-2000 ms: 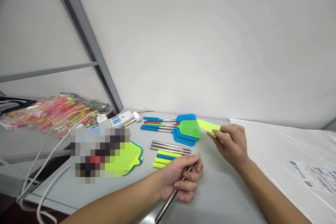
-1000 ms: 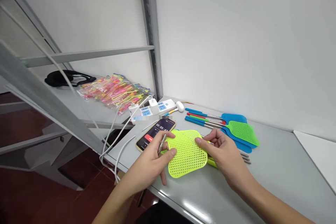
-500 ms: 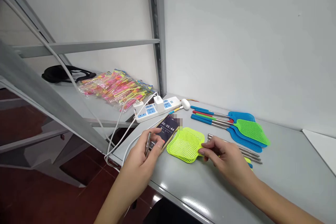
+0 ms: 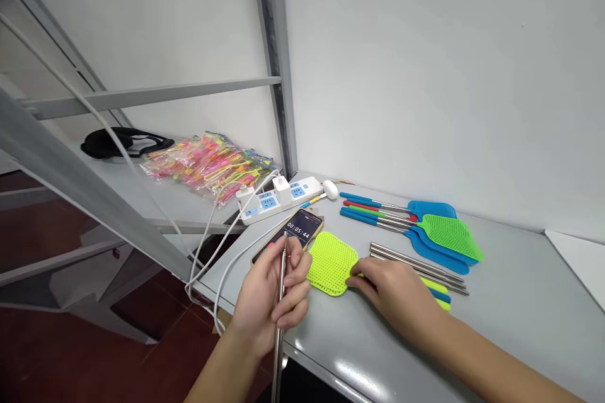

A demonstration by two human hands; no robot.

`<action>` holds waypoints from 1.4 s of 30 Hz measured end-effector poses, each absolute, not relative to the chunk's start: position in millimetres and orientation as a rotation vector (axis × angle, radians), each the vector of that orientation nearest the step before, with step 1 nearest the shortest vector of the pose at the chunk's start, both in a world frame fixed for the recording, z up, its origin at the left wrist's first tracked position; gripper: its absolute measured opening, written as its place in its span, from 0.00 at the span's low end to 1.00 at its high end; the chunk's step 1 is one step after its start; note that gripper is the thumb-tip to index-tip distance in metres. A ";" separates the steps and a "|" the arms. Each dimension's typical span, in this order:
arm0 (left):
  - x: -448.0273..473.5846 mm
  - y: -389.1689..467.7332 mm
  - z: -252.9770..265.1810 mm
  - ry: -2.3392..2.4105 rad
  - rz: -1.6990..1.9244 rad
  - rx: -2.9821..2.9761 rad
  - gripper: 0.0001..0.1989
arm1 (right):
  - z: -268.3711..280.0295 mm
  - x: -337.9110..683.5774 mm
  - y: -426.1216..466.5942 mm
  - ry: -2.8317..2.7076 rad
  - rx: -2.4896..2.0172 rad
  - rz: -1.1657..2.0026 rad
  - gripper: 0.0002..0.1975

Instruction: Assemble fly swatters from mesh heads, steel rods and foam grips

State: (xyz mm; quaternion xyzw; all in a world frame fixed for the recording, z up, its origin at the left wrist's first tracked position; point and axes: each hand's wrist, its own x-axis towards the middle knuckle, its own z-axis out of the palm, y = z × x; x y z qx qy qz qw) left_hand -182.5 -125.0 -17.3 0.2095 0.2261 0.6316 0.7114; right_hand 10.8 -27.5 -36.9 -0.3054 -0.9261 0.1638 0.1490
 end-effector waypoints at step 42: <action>-67.2 24.9 2.0 1.427 0.335 2.752 0.13 | -53.6 176.8 26.3 -2.161 -1.043 0.185 0.07</action>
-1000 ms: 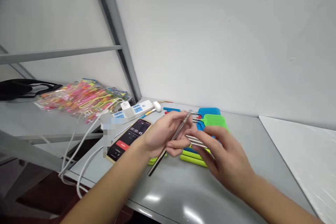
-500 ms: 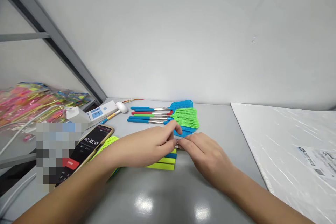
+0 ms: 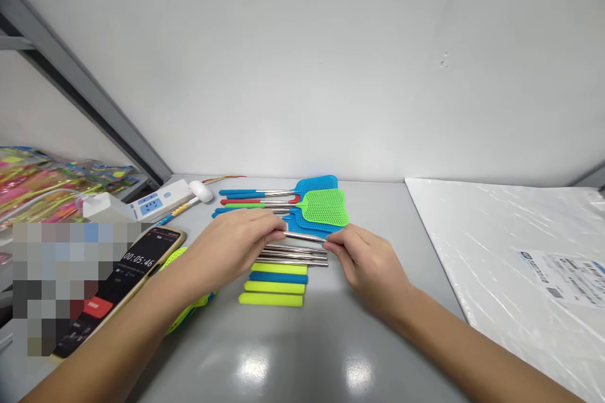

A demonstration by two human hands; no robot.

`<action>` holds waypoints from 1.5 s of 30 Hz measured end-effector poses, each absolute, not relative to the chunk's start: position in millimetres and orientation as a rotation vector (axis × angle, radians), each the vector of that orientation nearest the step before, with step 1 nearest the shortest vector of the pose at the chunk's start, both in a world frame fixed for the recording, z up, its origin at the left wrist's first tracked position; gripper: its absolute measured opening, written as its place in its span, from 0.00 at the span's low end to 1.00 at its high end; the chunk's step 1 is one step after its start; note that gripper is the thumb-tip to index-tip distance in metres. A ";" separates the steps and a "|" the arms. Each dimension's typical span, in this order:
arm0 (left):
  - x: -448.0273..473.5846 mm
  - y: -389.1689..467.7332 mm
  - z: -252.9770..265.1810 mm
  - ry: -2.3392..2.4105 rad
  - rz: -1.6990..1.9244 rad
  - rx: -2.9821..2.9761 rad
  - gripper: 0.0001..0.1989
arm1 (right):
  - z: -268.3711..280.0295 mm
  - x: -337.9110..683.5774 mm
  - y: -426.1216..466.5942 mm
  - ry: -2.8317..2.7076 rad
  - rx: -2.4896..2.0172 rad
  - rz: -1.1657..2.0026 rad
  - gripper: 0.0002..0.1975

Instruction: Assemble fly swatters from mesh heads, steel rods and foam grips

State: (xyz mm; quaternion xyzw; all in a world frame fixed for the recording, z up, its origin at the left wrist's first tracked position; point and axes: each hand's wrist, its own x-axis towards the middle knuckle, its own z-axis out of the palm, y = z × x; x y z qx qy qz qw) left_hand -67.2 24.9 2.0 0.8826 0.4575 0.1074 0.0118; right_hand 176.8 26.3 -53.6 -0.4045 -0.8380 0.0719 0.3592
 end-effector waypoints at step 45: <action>-52.1 12.9 -22.1 1.408 0.173 2.701 0.21 | -67.3 170.9 35.4 -2.205 -1.226 0.603 0.10</action>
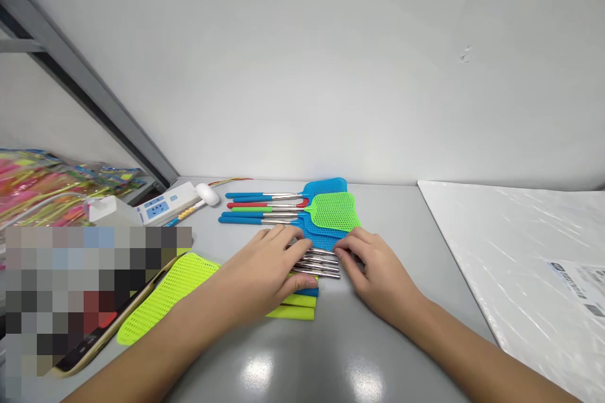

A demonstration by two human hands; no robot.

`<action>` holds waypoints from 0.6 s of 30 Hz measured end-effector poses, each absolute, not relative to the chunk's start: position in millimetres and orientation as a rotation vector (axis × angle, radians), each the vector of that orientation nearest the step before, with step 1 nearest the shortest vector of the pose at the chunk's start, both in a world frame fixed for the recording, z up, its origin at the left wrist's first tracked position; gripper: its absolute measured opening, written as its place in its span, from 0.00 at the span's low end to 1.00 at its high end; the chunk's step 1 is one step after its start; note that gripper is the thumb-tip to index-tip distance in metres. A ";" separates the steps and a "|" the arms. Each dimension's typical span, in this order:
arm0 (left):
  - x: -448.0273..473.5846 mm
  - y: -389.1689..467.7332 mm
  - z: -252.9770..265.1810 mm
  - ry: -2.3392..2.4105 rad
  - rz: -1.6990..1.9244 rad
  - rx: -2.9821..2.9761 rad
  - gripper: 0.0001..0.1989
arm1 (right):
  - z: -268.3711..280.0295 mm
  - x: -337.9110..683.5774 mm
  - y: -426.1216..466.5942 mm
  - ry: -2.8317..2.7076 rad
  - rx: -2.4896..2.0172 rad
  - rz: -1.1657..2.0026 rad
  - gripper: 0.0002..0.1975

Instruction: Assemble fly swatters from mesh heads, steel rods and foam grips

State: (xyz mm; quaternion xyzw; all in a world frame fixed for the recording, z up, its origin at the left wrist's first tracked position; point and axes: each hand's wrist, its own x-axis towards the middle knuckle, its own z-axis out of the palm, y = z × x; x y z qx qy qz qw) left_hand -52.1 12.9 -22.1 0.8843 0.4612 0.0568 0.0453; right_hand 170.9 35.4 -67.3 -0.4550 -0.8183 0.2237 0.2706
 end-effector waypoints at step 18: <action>-56.4 7.3 -29.8 1.577 0.328 2.679 0.34 | -45.8 142.7 64.9 -2.527 -1.112 0.184 0.12</action>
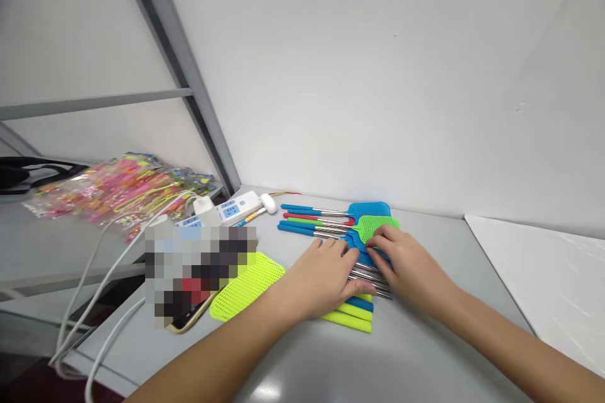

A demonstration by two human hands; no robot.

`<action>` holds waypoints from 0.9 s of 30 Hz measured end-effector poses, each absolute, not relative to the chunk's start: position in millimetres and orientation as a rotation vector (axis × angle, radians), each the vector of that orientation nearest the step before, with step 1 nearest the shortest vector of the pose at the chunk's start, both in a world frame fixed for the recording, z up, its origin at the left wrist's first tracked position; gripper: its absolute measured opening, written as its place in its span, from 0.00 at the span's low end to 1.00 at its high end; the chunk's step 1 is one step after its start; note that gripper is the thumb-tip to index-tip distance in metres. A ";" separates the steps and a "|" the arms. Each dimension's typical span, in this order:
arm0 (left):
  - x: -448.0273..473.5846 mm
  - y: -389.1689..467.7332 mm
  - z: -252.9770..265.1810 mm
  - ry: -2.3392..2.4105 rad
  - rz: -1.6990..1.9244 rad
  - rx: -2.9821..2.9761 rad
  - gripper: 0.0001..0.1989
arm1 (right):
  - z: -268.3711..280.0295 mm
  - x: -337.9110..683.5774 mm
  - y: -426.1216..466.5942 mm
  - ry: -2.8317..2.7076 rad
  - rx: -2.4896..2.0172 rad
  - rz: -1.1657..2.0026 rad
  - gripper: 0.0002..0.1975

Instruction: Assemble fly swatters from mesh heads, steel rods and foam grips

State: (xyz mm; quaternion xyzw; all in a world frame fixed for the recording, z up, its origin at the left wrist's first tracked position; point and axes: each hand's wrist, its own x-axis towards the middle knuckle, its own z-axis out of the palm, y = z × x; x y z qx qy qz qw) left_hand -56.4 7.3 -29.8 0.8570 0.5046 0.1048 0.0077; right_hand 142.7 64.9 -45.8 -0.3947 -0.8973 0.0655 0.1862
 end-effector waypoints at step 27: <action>-51.4 3.6 -23.6 1.650 0.437 2.596 0.35 | -18.3 129.0 144.7 -2.591 -1.131 -0.431 0.17</action>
